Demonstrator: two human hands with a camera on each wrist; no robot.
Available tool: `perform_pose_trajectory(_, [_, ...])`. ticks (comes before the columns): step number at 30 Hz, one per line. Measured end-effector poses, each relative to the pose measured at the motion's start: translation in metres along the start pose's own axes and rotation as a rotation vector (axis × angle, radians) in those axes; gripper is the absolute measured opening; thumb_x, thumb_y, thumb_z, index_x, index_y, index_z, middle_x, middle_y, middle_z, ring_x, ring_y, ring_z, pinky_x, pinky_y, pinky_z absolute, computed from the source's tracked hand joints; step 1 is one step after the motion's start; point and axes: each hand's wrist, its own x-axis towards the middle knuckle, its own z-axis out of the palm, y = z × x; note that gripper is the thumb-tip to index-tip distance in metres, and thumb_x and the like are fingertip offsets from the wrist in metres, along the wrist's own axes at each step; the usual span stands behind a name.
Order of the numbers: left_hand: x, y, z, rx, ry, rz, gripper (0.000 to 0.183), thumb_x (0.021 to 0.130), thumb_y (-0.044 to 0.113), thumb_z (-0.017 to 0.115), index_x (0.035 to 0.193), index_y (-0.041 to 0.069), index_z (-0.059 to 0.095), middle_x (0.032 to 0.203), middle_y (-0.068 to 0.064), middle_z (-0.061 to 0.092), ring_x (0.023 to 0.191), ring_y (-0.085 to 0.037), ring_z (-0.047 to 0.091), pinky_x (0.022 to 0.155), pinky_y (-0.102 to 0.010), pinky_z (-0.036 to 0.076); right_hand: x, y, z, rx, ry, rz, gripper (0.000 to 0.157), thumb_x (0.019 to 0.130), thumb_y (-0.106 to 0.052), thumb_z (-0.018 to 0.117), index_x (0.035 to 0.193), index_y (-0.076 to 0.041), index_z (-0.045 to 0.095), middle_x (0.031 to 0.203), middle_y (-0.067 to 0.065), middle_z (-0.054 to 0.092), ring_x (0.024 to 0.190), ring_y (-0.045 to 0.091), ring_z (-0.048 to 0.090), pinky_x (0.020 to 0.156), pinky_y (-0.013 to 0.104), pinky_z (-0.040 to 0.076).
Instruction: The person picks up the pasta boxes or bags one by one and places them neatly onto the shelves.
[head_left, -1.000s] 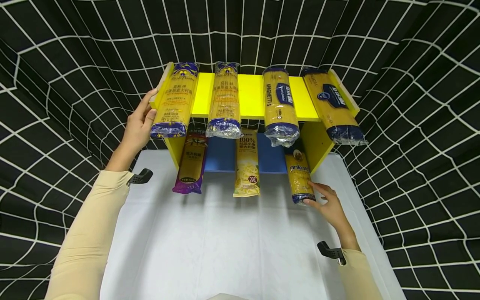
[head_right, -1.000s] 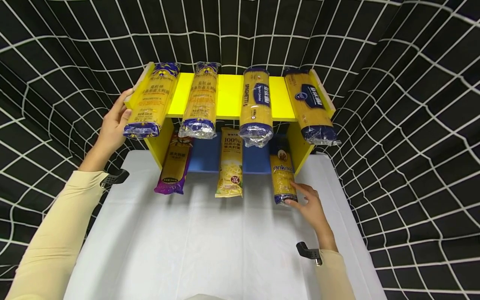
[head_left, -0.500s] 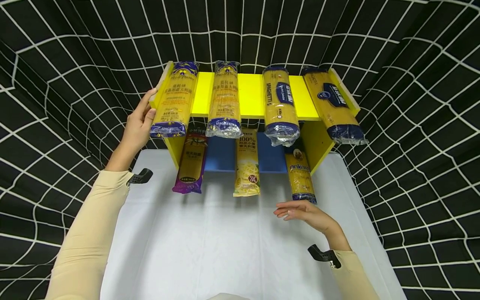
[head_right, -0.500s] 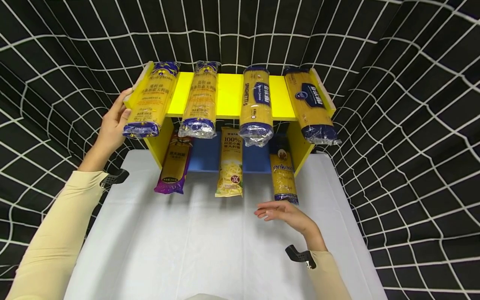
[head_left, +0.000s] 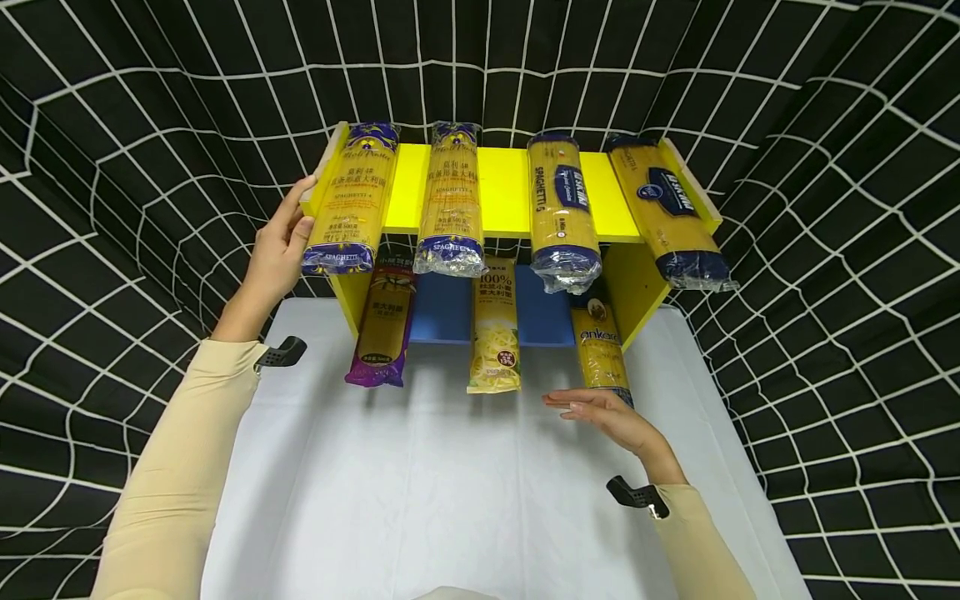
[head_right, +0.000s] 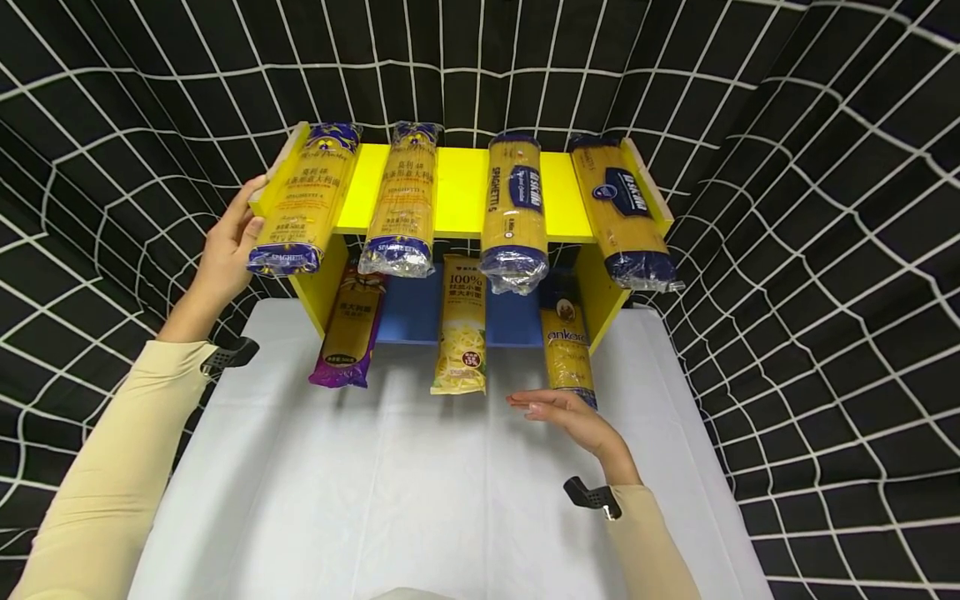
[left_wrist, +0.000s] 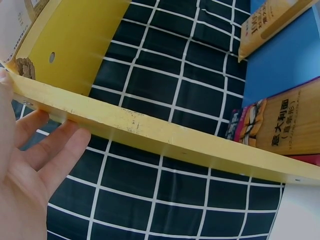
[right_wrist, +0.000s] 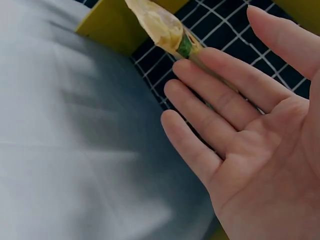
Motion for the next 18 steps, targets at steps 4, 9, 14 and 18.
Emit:
perform_pose_trajectory(4, [0.0, 0.0, 0.0, 0.001, 0.001, -0.001, 0.051, 0.105, 0.036, 0.041, 0.153, 0.045, 0.027, 0.142, -0.016, 0.057, 0.078, 0.001, 0.055, 0.065, -0.005, 0.046, 0.002, 0.002, -0.004, -0.02, 0.044, 0.001, 0.041, 0.105, -0.006, 0.04, 0.141, 0.011, 0.045, 0.148, 0.026, 0.047, 0.136, 0.012, 0.052, 0.108, 0.028, 0.046])
perform_pose_trajectory(9, [-0.001, -0.001, 0.0, 0.001, 0.001, 0.001, 0.05, 0.106, 0.035, 0.041, 0.153, 0.045, 0.028, 0.141, -0.016, 0.057, 0.079, 0.001, 0.055, 0.065, -0.006, 0.046, 0.004, 0.005, -0.012, -0.042, 0.096, -0.011, 0.039, 0.105, -0.005, 0.041, 0.14, 0.012, 0.047, 0.147, 0.023, 0.049, 0.135, 0.013, 0.053, 0.106, 0.027, 0.048])
perform_pose_trajectory(14, [-0.001, -0.002, 0.0, -0.002, 0.002, 0.005, 0.051, 0.106, 0.034, 0.041, 0.154, 0.044, 0.028, 0.14, -0.017, 0.058, 0.078, 0.001, 0.055, 0.065, -0.006, 0.046, 0.007, 0.003, -0.015, -0.034, 0.1, -0.035, 0.039, 0.105, -0.003, 0.039, 0.139, 0.015, 0.044, 0.148, 0.029, 0.043, 0.135, 0.012, 0.053, 0.106, 0.027, 0.048])
perform_pose_trajectory(18, [0.0, -0.002, 0.0, 0.007, 0.004, 0.001, 0.05, 0.105, 0.036, 0.041, 0.153, 0.046, 0.028, 0.141, -0.016, 0.057, 0.078, 0.001, 0.055, 0.064, -0.006, 0.046, 0.01, 0.001, -0.018, -0.021, 0.106, -0.043, 0.04, 0.105, -0.002, 0.038, 0.14, 0.016, 0.042, 0.148, 0.033, 0.04, 0.137, 0.016, 0.052, 0.106, 0.026, 0.048])
